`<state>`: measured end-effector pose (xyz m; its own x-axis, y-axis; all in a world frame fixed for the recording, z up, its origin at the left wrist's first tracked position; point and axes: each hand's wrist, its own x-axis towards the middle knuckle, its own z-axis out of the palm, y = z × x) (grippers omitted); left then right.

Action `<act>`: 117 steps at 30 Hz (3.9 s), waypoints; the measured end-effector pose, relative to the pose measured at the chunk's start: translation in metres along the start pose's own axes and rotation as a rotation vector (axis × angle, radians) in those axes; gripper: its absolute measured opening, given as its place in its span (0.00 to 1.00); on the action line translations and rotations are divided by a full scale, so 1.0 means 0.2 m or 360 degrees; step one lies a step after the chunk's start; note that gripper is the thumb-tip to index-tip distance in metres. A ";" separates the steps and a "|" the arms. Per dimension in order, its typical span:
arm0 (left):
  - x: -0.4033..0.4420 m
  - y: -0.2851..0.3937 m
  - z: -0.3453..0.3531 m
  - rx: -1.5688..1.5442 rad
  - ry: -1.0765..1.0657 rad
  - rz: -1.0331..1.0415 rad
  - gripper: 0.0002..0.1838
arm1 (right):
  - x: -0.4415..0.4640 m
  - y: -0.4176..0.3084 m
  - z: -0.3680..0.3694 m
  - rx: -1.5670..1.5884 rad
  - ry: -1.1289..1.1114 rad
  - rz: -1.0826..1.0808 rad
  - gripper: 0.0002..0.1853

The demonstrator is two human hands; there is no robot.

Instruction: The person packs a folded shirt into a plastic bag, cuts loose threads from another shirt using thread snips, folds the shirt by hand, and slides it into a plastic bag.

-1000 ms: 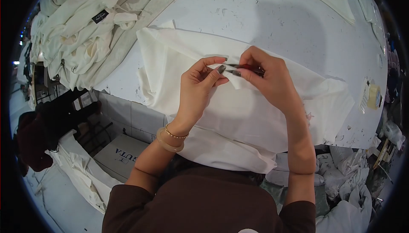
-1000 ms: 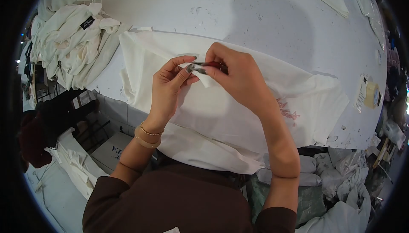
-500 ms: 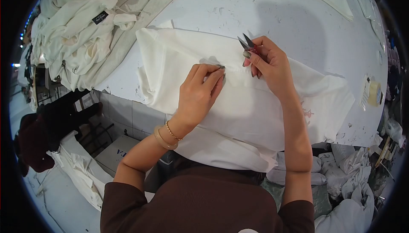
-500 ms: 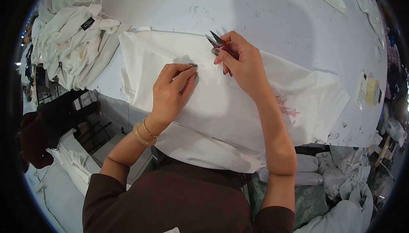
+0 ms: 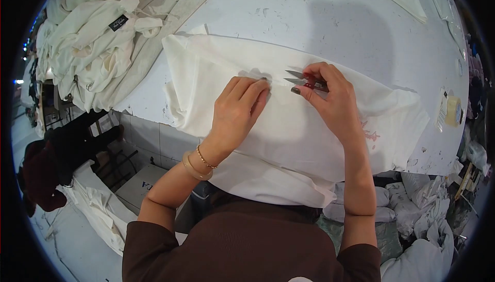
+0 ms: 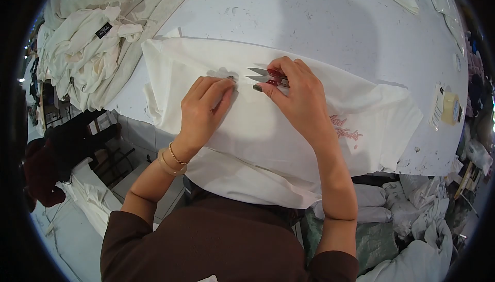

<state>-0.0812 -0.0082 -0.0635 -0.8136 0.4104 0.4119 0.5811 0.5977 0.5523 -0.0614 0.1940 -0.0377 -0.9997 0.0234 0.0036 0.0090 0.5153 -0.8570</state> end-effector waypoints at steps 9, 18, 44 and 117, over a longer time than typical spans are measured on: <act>-0.02 0.00 0.04 0.0141 0.0018 0.0027 0.11 | -0.02 0.01 0.02 -0.0047 -0.0055 -0.0057 0.12; 0.00 -0.01 0.04 -0.0004 0.0094 -0.0029 0.09 | -0.01 0.02 0.05 -0.0240 -0.0075 -0.0350 0.09; 0.04 -0.11 0.03 -0.0131 -0.0120 0.0249 0.15 | -0.06 0.04 0.05 -0.0311 0.0074 -0.0437 0.14; 0.31 -0.16 -0.07 -0.3009 -0.0229 -0.1606 0.13 | -0.12 0.24 -0.35 0.2165 0.0729 0.0509 0.09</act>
<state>-0.1501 -0.0123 -0.0461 -0.7196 0.5656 -0.4027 -0.6942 -0.5974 0.4014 -0.0360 0.2791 -0.0430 -0.8628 0.3758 -0.3380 -0.0626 -0.7430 -0.6663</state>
